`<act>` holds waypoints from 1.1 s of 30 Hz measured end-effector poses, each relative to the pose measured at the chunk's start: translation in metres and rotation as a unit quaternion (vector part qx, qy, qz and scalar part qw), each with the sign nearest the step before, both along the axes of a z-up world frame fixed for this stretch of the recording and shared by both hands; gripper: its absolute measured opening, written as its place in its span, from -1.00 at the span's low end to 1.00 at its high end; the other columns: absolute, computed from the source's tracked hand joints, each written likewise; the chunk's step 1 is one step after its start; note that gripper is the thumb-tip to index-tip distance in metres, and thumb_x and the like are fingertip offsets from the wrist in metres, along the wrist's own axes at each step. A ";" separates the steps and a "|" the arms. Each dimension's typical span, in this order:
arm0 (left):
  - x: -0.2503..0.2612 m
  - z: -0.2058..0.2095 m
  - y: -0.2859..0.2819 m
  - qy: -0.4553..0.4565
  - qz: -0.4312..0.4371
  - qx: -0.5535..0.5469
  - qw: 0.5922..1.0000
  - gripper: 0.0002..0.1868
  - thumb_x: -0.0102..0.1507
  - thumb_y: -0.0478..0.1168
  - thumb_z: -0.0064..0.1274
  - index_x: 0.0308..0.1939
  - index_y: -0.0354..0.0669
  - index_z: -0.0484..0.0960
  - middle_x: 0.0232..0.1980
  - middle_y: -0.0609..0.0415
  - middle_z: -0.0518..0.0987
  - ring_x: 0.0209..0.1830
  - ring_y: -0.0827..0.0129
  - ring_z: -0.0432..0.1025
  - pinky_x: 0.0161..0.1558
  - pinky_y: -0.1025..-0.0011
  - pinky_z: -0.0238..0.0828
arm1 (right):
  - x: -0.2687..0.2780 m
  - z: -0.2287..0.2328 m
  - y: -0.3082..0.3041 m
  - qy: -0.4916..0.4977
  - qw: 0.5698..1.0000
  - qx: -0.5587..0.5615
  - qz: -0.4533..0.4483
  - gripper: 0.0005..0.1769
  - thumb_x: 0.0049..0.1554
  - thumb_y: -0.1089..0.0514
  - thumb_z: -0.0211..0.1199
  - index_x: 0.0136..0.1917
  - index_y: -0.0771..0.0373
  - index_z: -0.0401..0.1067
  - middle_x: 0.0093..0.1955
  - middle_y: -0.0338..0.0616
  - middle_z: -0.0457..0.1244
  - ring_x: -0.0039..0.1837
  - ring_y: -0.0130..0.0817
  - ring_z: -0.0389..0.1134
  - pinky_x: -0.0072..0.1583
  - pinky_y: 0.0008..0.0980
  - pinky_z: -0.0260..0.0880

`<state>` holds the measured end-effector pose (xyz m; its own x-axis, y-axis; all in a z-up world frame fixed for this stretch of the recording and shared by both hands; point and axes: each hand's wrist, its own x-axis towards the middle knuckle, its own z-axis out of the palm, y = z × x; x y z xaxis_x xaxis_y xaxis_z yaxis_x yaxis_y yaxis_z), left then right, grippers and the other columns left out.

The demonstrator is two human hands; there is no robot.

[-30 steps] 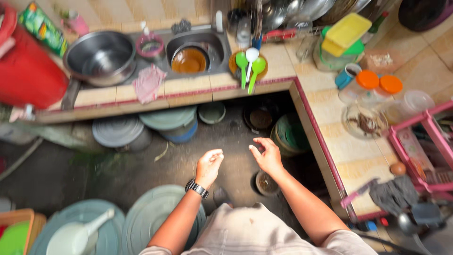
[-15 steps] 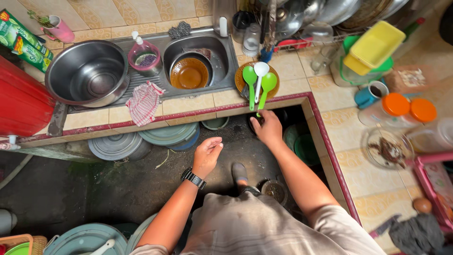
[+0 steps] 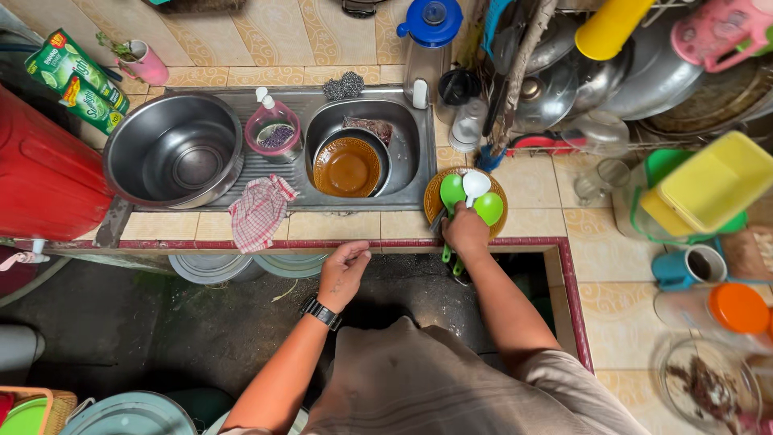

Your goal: The person washes and dries several kitchen utensils at a sink. They rinse a green ladle, a white ladle, and a metal spoon in a metal bowl, then dry each with a cloth and place them in a hanging container.

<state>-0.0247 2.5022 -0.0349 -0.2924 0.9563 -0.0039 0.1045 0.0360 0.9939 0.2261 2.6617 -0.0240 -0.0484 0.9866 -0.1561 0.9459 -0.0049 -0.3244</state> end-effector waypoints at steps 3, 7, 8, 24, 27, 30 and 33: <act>0.010 -0.002 0.021 0.015 -0.008 0.001 1.000 -0.75 0.31 -0.27 0.15 0.04 -0.30 0.65 -0.02 0.01 0.72 -0.03 0.45 0.59 0.02 0.48 0.49 | 0.001 0.004 0.010 0.029 0.999 -0.029 0.003 -0.42 0.11 -0.11 0.32 0.29 0.21 0.35 0.10 0.21 0.37 0.15 0.13 0.42 0.17 0.02 0.40; 0.024 -0.001 0.041 -0.007 -0.024 -0.021 0.999 -0.74 0.31 -0.27 0.14 0.05 -0.29 0.65 -0.03 0.02 0.72 -0.05 0.43 0.58 0.02 0.47 0.50 | 0.002 0.012 0.015 0.026 0.997 -0.066 0.002 -0.42 0.11 -0.11 0.33 0.29 0.19 0.34 0.07 0.20 0.39 0.14 0.12 0.43 0.18 -0.01 0.41; 0.026 0.000 0.047 -0.010 -0.027 -0.027 0.999 -0.74 0.31 -0.27 0.14 0.06 -0.29 0.66 -0.03 0.02 0.71 -0.06 0.43 0.57 0.01 0.46 0.50 | 0.002 0.014 0.017 0.024 0.997 -0.069 0.005 -0.42 0.10 -0.11 0.33 0.29 0.19 0.34 0.07 0.20 0.38 0.14 0.12 0.43 0.18 -0.01 0.40; 0.005 -0.015 0.085 -0.033 -0.021 0.003 0.999 -0.75 0.32 -0.26 0.14 0.05 -0.27 0.65 0.00 0.04 0.68 0.02 0.45 0.55 0.09 0.46 0.47 | 0.020 -0.006 0.022 0.283 0.957 0.001 -0.066 -0.60 -0.03 0.07 0.42 0.02 0.27 0.41 -0.27 -0.02 0.38 -0.19 -0.18 0.47 -0.05 -0.26 0.45; -0.005 -0.022 0.077 0.001 -0.001 0.015 1.000 -0.75 0.31 -0.25 0.14 0.05 -0.26 0.65 -0.01 0.07 0.70 0.02 0.45 0.56 0.09 0.46 0.47 | 0.005 -0.001 0.018 0.298 0.953 0.022 -0.040 -0.60 -0.04 0.07 0.46 0.00 0.28 0.43 -0.30 -0.08 0.36 -0.24 -0.28 0.41 -0.12 -0.30 0.43; -0.019 -0.023 0.066 -0.027 0.014 0.009 0.999 -0.75 0.32 -0.22 0.14 0.05 -0.24 0.66 -0.02 0.10 0.69 0.01 0.45 0.55 0.06 0.45 0.47 | -0.024 0.008 0.009 0.334 0.943 0.015 -0.004 -0.63 0.00 0.12 0.47 0.00 0.30 0.42 -0.33 -0.14 0.35 -0.30 -0.42 0.34 -0.18 -0.40 0.38; -0.039 -0.019 0.057 -0.031 0.028 0.013 0.999 -0.75 0.35 -0.21 0.11 0.07 -0.23 0.66 -0.02 0.11 0.68 0.03 0.46 0.53 0.09 0.46 0.47 | -0.065 0.020 -0.001 0.382 0.923 -0.010 0.047 -0.66 0.04 0.16 0.45 0.01 0.31 0.40 -0.33 -0.19 0.35 -0.32 -0.54 0.29 -0.23 -0.49 0.32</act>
